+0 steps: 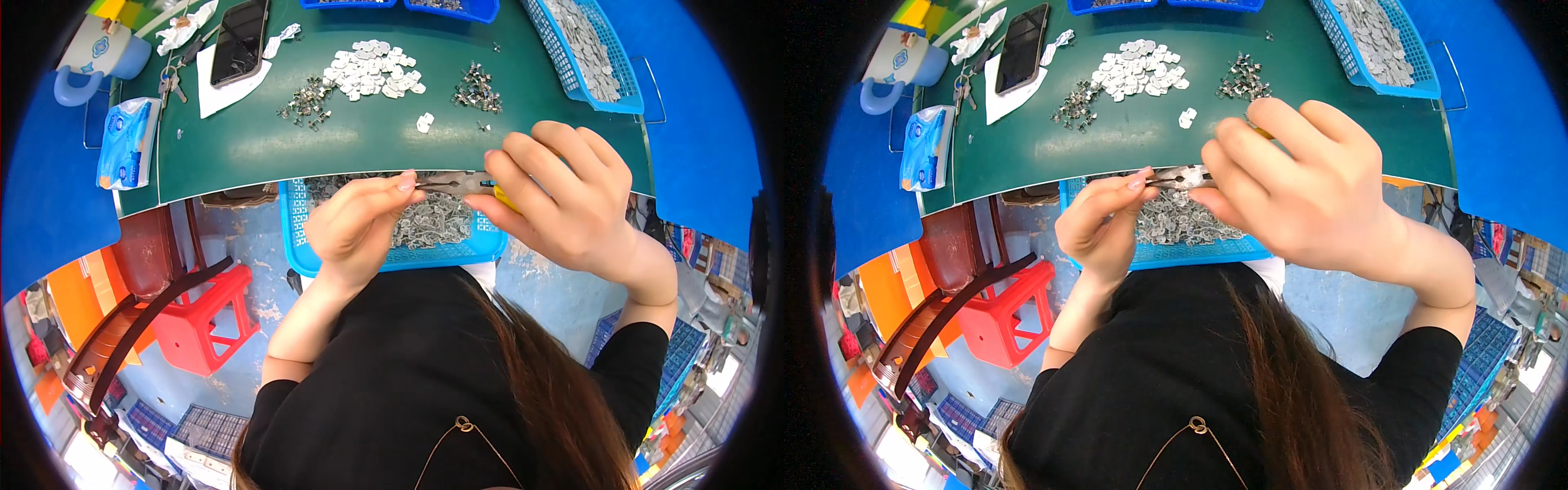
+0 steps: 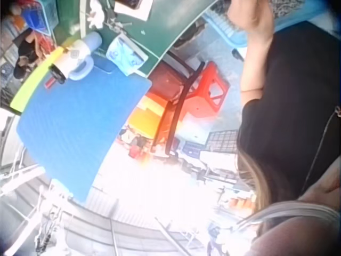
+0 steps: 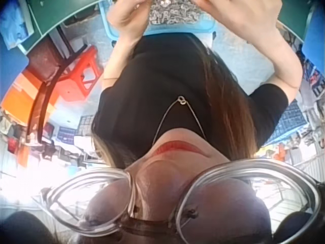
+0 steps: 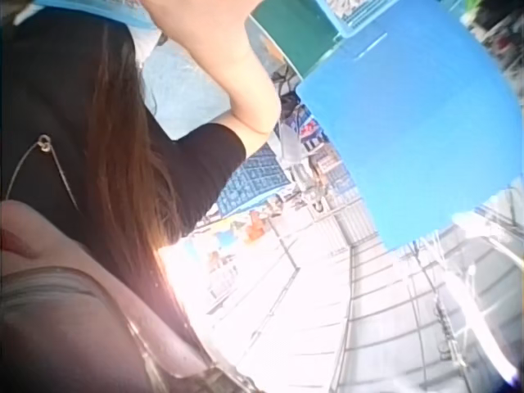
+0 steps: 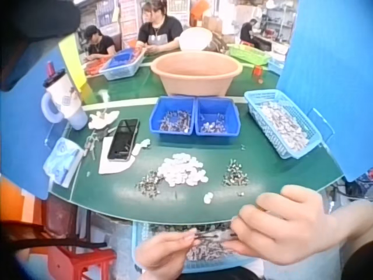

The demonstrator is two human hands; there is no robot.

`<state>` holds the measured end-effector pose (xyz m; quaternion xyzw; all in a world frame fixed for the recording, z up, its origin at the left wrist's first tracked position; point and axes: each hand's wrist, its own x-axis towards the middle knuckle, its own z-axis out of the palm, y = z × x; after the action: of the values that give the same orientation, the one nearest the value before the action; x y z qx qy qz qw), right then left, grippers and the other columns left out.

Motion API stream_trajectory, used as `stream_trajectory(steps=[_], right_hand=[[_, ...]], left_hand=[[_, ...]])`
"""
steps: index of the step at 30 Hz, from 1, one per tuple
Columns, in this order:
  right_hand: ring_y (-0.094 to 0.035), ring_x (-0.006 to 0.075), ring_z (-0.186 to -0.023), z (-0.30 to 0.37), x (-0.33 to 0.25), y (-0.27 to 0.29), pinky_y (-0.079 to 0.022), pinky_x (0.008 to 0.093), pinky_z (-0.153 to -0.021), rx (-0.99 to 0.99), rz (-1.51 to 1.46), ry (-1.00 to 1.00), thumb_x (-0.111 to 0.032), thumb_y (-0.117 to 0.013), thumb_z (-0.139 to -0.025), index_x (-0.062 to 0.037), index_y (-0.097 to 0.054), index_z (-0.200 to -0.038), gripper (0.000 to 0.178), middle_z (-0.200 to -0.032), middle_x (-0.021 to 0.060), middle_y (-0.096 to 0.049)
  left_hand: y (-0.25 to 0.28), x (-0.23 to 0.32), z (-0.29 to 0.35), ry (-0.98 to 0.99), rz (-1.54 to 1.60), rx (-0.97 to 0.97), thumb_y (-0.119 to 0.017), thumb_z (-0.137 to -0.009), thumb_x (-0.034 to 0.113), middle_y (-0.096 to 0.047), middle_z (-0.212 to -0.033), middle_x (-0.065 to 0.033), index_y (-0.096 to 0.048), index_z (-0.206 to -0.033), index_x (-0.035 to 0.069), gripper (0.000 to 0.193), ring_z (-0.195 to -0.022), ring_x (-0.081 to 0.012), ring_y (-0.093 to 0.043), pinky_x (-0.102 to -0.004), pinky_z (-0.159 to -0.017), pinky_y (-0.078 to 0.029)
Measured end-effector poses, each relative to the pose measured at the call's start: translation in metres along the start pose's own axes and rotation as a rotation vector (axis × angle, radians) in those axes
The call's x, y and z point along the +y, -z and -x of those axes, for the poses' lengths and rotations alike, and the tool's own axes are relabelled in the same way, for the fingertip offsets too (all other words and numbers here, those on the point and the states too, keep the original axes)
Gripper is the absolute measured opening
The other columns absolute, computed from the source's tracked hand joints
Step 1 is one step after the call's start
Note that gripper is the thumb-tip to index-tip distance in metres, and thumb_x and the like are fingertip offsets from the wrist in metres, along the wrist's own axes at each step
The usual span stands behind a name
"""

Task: Assemble small electronic components by attaching metal clips to grey base pieces using needle-nose pliers.

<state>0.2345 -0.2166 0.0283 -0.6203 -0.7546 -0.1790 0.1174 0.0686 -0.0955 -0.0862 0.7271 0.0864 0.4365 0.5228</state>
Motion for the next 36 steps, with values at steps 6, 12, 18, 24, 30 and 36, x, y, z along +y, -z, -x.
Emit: stream_trajectory(steps=[6, 12, 18, 24, 30, 36], right_hand=[[-0.057, 0.0240, -0.078, 0.010, 0.016, -0.012, -0.047, 0.0314, -0.064, -0.209, -0.336, -0.234, -0.021, -0.078, -0.066, -0.0047, -0.063, -0.089, 0.032, -0.086, 0.0066, -0.061], [-0.056, 0.0274, -0.092, 0.068, 0.054, -0.072, -0.043, 0.0359, -0.082, 0.014, -0.206, -0.772, -0.020, -0.068, -0.082, -0.0032, -0.063, -0.098, 0.023, -0.095, 0.0102, -0.062], [-0.052, 0.0268, -0.106, 0.097, 0.067, -0.126, -0.037, 0.0384, -0.091, -0.022, 0.210, -1.015, -0.031, -0.058, -0.090, -0.0051, -0.059, -0.110, 0.032, -0.111, 0.0101, -0.059], [-0.055, 0.0261, -0.104, 0.044, 0.038, -0.120, -0.040, 0.0371, -0.090, 0.274, 0.067, -0.643, -0.018, -0.068, -0.082, -0.0080, -0.064, -0.109, 0.028, -0.110, 0.0083, -0.060], [-0.060, 0.0265, -0.085, -0.041, -0.015, -0.171, -0.050, 0.0343, -0.073, 0.311, -0.525, -0.360, -0.005, -0.070, -0.074, -0.0057, -0.067, -0.092, 0.018, -0.093, 0.0080, -0.062], [-0.056, 0.0205, -0.086, -0.078, -0.029, -0.189, -0.042, 0.0339, -0.071, 0.201, -0.342, -0.197, -0.012, -0.071, -0.070, -0.0104, -0.068, -0.089, 0.019, -0.090, 0.0024, -0.058]], left_hand=[[-0.004, -0.009, 0.004, 0.022, -0.036, -0.019, -0.075, -0.071, -0.003, -0.068, -0.084, -0.0109, -0.067, -0.091, 0.001, 0.022, -0.078, -0.0177, -0.068, -0.0268, -0.067, -0.055], [-0.014, -0.024, -0.014, 0.096, -0.404, -0.340, -0.078, -0.069, 0.030, -0.064, -0.082, -0.0054, -0.066, -0.093, 0.007, 0.036, -0.070, -0.0175, -0.063, -0.0271, -0.058, -0.050], [-0.021, -0.048, -0.017, -0.105, -0.782, -0.296, -0.077, -0.067, 0.025, -0.059, -0.107, -0.0019, -0.060, -0.112, 0.012, 0.050, -0.098, -0.0236, -0.055, -0.0393, -0.082, -0.042], [0.009, -0.058, 0.004, -0.282, -0.643, -0.365, -0.067, -0.071, 0.010, -0.062, -0.088, -0.0014, -0.064, -0.092, 0.009, 0.022, -0.083, -0.0191, -0.059, -0.0334, -0.071, -0.045], [0.041, -0.033, -0.005, 0.205, -0.393, -0.042, -0.064, -0.081, -0.004, -0.062, -0.084, -0.0067, -0.067, -0.107, 0.008, 0.029, -0.074, -0.0175, -0.060, -0.0261, -0.067, -0.047], [0.076, -0.046, 0.013, 0.382, -0.230, 0.248, -0.064, -0.083, -0.001, -0.065, -0.090, -0.0042, -0.067, -0.100, 0.002, 0.017, -0.077, -0.0093, -0.059, -0.0229, -0.073, -0.047]])
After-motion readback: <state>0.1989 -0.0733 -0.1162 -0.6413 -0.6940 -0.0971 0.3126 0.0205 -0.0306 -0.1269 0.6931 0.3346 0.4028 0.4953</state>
